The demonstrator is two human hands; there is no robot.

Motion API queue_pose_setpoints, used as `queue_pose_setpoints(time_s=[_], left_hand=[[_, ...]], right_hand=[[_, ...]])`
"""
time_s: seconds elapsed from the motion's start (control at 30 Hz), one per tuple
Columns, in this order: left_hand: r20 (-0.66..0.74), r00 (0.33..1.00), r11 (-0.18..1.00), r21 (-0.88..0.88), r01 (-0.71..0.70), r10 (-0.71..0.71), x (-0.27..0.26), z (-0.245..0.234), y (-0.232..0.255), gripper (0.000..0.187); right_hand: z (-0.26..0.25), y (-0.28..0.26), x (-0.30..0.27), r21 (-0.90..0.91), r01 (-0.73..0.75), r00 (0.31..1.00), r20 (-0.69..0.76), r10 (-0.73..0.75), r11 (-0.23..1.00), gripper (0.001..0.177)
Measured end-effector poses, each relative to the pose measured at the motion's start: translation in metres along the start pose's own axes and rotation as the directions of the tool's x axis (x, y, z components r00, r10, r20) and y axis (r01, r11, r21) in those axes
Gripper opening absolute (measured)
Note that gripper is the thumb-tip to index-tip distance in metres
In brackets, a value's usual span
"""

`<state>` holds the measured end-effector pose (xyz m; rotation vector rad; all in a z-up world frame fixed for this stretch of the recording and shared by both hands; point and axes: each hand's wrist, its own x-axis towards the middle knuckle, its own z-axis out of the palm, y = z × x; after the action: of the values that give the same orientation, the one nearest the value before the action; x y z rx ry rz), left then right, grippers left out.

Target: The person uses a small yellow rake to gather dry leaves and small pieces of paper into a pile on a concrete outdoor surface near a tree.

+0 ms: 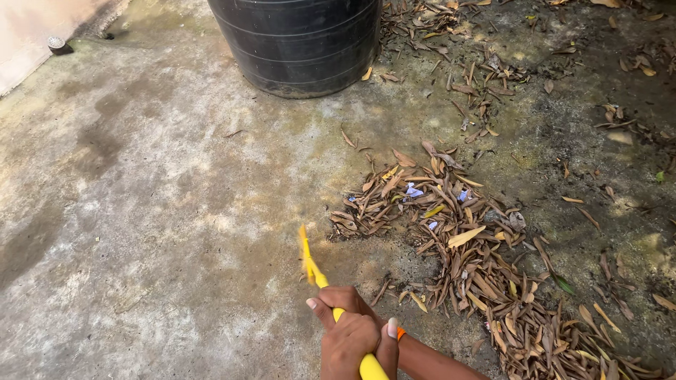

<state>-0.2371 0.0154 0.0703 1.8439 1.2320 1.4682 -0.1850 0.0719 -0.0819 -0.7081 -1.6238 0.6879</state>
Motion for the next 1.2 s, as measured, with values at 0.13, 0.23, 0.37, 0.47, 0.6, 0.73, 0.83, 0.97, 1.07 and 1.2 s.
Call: queue_pose_setpoints(time_s=[0.13, 0.23, 0.37, 0.47, 0.6, 0.73, 0.83, 0.97, 1.07, 1.2], left_hand=[[0.034, 0.999, 0.995, 0.098, -0.010, 0.006, -0.018, 0.001, -0.030, 0.035], [0.039, 0.997, 0.991, 0.113, 0.064, -0.069, -0.046, 0.007, -0.067, 0.036], [-0.042, 0.985, 0.985, 0.028, 0.171, -0.170, -0.089, 0.013, -0.108, 0.036], [-0.038, 0.985, 0.981, -0.097, 0.166, -0.170, -0.100, 0.010, -0.118, 0.032], [-0.045, 0.992, 0.975, -0.195, 0.104, -0.115, -0.078, -0.002, -0.094, 0.027], [-0.054, 0.997, 0.980, -0.193, 0.043, -0.054, -0.038, -0.008, -0.061, 0.030], [-0.018, 0.999, 0.986, -0.163, 0.047, -0.051, -0.016, -0.011, -0.048, 0.033], [0.034, 0.999, 0.999, -0.037, 0.008, -0.007, -0.017, 0.002, -0.050, 0.038], [0.088, 0.996, 0.999, 0.050, -0.010, 0.006, -0.037, 0.017, -0.064, 0.040], [0.135, 0.991, 0.999, 0.031, -0.028, 0.023, -0.070, 0.037, -0.094, 0.042]], right_hand=[[0.028, 0.005, -0.013, 0.039, 0.052, 0.998, -0.033, -0.051, 0.998, 0.032], [0.028, 0.024, -0.035, -0.016, 0.023, 0.992, 0.121, -0.021, 1.000, 0.028], [0.013, 0.068, -0.058, -0.134, -0.175, 0.823, 0.525, 0.220, 0.975, 0.035], [-0.004, 0.072, -0.062, -0.243, -0.140, 0.762, 0.592, 0.262, 0.960, 0.045], [-0.029, 0.041, -0.034, -0.282, -0.101, 0.836, 0.496, 0.235, 0.954, 0.047], [-0.034, 0.021, 0.000, -0.269, -0.048, 0.910, 0.384, 0.153, 0.962, 0.047], [-0.031, 0.016, 0.018, -0.252, -0.052, 0.931, 0.338, 0.138, 0.966, 0.046], [-0.020, 0.004, 0.028, -0.186, -0.091, 0.943, 0.300, 0.145, 0.978, 0.043], [-0.006, -0.017, 0.015, -0.108, 0.031, 0.999, 0.042, -0.027, 0.994, 0.026], [-0.008, 0.005, -0.025, -0.118, 0.129, 0.992, 0.022, -0.127, 0.985, 0.030]])
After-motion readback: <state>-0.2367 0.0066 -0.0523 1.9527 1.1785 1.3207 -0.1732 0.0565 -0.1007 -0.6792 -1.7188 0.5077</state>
